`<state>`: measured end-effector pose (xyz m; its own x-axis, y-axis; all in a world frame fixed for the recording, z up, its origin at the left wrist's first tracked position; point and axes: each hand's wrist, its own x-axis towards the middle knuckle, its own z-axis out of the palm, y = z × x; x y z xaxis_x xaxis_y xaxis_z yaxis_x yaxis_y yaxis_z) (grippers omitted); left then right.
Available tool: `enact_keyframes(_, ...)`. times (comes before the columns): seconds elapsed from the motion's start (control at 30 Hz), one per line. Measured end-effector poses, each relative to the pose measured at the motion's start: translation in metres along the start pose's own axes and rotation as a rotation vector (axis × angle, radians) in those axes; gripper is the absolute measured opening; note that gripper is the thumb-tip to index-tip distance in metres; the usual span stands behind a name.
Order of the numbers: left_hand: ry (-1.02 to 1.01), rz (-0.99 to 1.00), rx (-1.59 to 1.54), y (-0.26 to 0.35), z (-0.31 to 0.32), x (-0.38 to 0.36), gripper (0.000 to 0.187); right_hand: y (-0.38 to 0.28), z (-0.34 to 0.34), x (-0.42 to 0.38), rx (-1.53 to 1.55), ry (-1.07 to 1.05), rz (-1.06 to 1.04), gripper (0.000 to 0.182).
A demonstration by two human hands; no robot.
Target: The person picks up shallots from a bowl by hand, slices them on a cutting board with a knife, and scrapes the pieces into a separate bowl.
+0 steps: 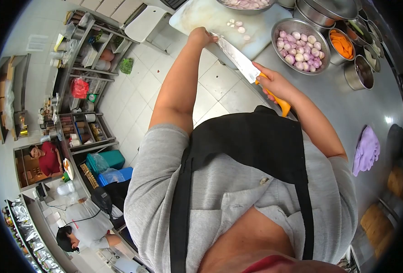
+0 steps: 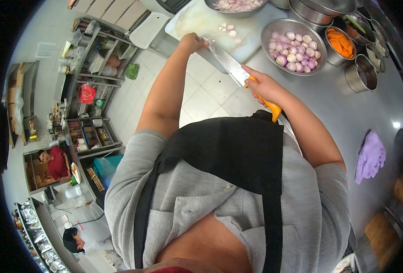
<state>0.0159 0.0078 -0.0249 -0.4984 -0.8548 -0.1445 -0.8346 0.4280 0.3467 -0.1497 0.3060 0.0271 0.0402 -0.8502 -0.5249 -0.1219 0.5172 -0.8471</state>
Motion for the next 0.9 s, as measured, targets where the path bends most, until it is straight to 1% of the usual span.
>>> enact_keyframes(0.17,0.026,-0.029,-0.027,0.002,-0.001,0.001,0.049,-0.001,-0.015,-0.023,-0.018,-0.041,0.019,0.052)
enact_keyframes(0.23,-0.01,-0.082,-0.05,0.004,-0.002,0.007,0.042,0.0,-0.022,-0.035,-0.026,-0.065,0.004,0.051)
enact_keyframes(0.27,-0.006,-0.078,-0.054,0.004,0.0,0.007,0.042,-0.002,-0.023,-0.038,-0.031,-0.06,0.003,0.051)
enact_keyframes(0.33,0.196,-0.02,-0.182,0.005,0.009,-0.001,0.036,-0.001,-0.022,-0.045,-0.051,0.044,-0.006,0.051)
enact_keyframes(0.37,0.193,-0.02,-0.185,0.008,0.011,-0.002,0.036,-0.001,-0.02,-0.046,-0.052,0.046,-0.002,0.051)
enact_keyframes(0.43,0.182,0.062,-0.249,0.017,0.013,0.002,0.026,-0.004,-0.015,-0.045,-0.225,0.21,-0.128,0.051)
enact_keyframes(0.47,0.185,0.067,-0.249,0.022,0.014,0.002,0.026,0.001,-0.015,-0.039,-0.341,0.264,-0.188,0.053)
enact_keyframes(0.5,0.146,0.022,-0.373,0.028,0.016,0.001,0.019,0.008,-0.012,-0.034,-0.341,0.271,-0.19,0.053)
enact_keyframes(0.53,0.106,-0.023,-0.495,0.037,0.015,-0.003,0.017,0.015,-0.009,-0.029,-0.574,0.407,-0.333,0.052)
enact_keyframes(0.57,0.106,-0.013,-0.494,0.044,0.014,-0.009,0.017,0.017,-0.008,-0.027,-0.807,0.544,-0.475,0.051)
enact_keyframes(0.6,0.316,0.112,-0.295,0.058,0.004,-0.029,0.021,-0.008,0.0,-0.041,-0.774,0.471,-0.263,0.051)
enact_keyframes(0.63,0.521,0.235,-0.091,0.067,-0.002,-0.047,0.028,-0.015,0.003,-0.043,-0.771,0.478,-0.263,0.051)
enact_keyframes(0.7,0.493,0.66,-0.064,0.076,-0.005,-0.074,0.039,-0.02,0.007,-0.045,-0.873,0.481,-0.241,0.049)
enact_keyframes(0.73,0.493,0.665,-0.063,0.081,-0.001,-0.088,0.039,-0.016,0.007,-0.043,-0.87,0.486,-0.24,0.049)
enact_keyframes(0.8,0.425,0.978,0.001,0.09,0.005,-0.107,0.037,-0.009,0.008,-0.035,-0.901,0.55,-0.355,0.047)
enact_keyframes(0.9,0.374,0.977,-0.005,0.084,0.021,-0.106,0.033,-0.013,0.01,-0.039,-0.901,0.572,-0.362,0.047)
